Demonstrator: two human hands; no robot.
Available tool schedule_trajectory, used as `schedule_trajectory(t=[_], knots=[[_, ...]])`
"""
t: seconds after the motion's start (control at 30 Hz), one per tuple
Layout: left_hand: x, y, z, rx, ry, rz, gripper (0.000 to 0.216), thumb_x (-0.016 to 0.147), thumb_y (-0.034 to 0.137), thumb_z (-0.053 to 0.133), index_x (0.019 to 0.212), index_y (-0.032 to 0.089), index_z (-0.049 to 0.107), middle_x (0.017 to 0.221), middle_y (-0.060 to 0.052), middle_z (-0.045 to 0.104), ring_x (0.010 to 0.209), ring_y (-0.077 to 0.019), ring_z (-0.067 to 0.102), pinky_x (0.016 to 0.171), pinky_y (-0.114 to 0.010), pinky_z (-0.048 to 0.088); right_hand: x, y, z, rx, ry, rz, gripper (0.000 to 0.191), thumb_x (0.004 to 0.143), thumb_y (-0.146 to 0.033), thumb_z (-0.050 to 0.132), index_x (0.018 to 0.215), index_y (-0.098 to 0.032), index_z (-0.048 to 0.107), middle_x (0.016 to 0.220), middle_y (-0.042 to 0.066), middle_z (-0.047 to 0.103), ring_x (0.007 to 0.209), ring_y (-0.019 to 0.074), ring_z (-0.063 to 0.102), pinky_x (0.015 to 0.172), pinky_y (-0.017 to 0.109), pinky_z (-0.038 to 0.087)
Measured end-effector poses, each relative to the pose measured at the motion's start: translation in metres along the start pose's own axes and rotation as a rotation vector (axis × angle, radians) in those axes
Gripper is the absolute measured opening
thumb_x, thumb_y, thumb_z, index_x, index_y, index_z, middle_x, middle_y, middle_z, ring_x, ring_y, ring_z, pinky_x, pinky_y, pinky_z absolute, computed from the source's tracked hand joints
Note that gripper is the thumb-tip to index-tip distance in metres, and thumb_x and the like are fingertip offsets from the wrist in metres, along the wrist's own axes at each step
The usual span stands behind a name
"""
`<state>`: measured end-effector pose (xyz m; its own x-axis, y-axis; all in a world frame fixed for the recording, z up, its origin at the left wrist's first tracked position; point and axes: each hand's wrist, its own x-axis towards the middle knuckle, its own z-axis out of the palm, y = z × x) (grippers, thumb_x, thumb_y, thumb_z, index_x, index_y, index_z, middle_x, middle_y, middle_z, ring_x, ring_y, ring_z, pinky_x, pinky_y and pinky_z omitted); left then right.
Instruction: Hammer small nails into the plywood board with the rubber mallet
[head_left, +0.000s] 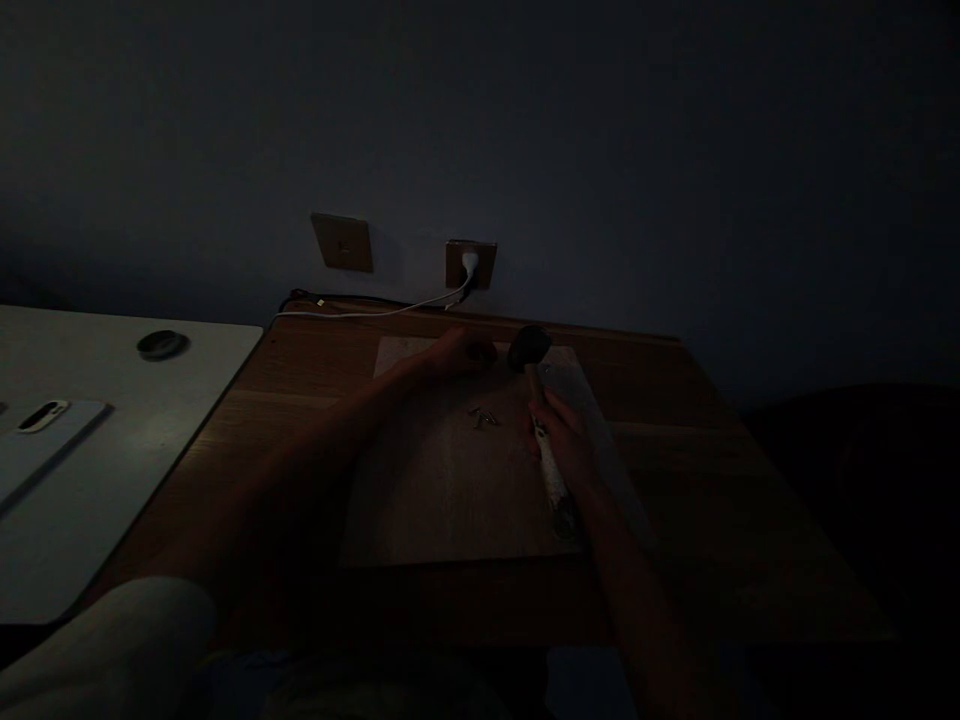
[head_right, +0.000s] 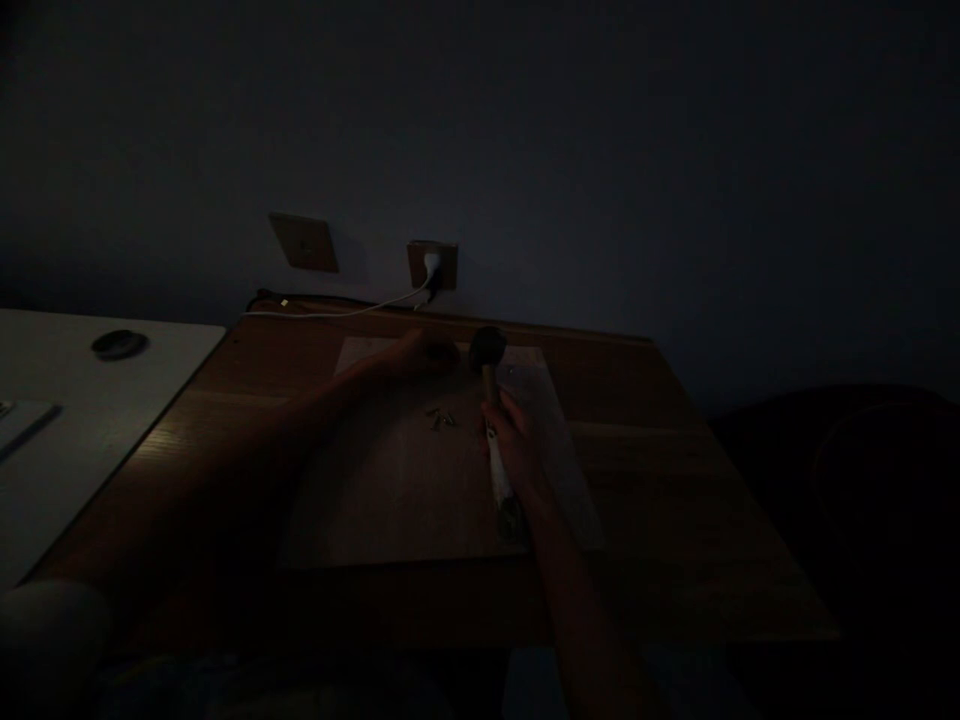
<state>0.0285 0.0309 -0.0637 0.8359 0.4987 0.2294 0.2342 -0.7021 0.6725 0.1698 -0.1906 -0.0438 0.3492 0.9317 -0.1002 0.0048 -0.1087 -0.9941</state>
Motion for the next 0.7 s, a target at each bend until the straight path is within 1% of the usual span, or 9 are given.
schedule_trajectory(t=[0.17,0.23,0.37,0.47,0.57,0.7], knots=[[-0.001,-0.001,0.002,-0.006,-0.011,0.007,0.029,0.076,0.015,0.068,0.102,0.015,0.082,0.097,-0.005,0.082,0.086,-0.0181,0.075,0.080,-0.025,0.056,0.004,-0.005,0.002,0.004,0.013,-0.010,0.033,0.076,-0.055,0.071,0.078,-0.025,0.059,0.060,-0.006,0.056,0.040,0.0088,0.044,0.039,0.024,0.036],[-0.001,-0.001,0.003,0.002,0.010,0.005,0.027,0.077,0.016,0.068,0.100,0.015,0.082,0.097,-0.005,0.082,0.086,-0.0180,0.075,0.081,-0.026,0.056,0.008,-0.010,0.004,0.004,0.016,-0.007,0.031,0.076,-0.054,0.071,0.080,-0.025,0.059,0.061,-0.006,0.057,0.040,0.0086,0.044,0.038,0.024,0.035],[0.000,-0.001,0.005,0.030,0.047,-0.002,0.026,0.077,0.013,0.067,0.098,0.015,0.082,0.096,-0.005,0.082,0.086,-0.0179,0.075,0.081,-0.025,0.056,0.014,-0.016,0.014,0.002,0.025,-0.022,0.031,0.077,-0.053,0.069,0.083,-0.025,0.058,0.064,-0.006,0.060,0.041,0.0088,0.045,0.038,0.024,0.035],[-0.001,0.000,0.006,0.029,0.044,0.001,0.031,0.075,0.010,0.065,0.100,0.016,0.082,0.098,-0.005,0.083,0.087,-0.0184,0.076,0.082,-0.025,0.056,0.012,-0.013,0.023,-0.010,0.031,-0.043,0.031,0.078,-0.055,0.068,0.081,-0.025,0.057,0.063,-0.007,0.057,0.041,0.0088,0.045,0.039,0.024,0.035],[-0.001,0.002,0.006,0.037,0.029,-0.002,0.038,0.074,0.008,0.063,0.107,0.016,0.082,0.102,-0.004,0.083,0.090,-0.0204,0.076,0.083,-0.026,0.057,0.008,-0.006,0.026,-0.029,0.023,-0.052,0.031,0.080,-0.055,0.068,0.077,-0.026,0.057,0.059,-0.007,0.054,0.042,0.0097,0.044,0.040,0.025,0.034],[-0.002,0.003,0.006,0.003,0.080,-0.021,0.051,0.074,0.009,0.068,0.124,0.013,0.072,0.106,-0.007,0.082,0.091,-0.0200,0.076,0.080,-0.027,0.058,0.006,-0.003,0.024,-0.036,0.023,-0.051,0.032,0.080,-0.056,0.068,0.076,-0.026,0.058,0.056,-0.006,0.053,0.042,0.0103,0.043,0.042,0.025,0.034]])
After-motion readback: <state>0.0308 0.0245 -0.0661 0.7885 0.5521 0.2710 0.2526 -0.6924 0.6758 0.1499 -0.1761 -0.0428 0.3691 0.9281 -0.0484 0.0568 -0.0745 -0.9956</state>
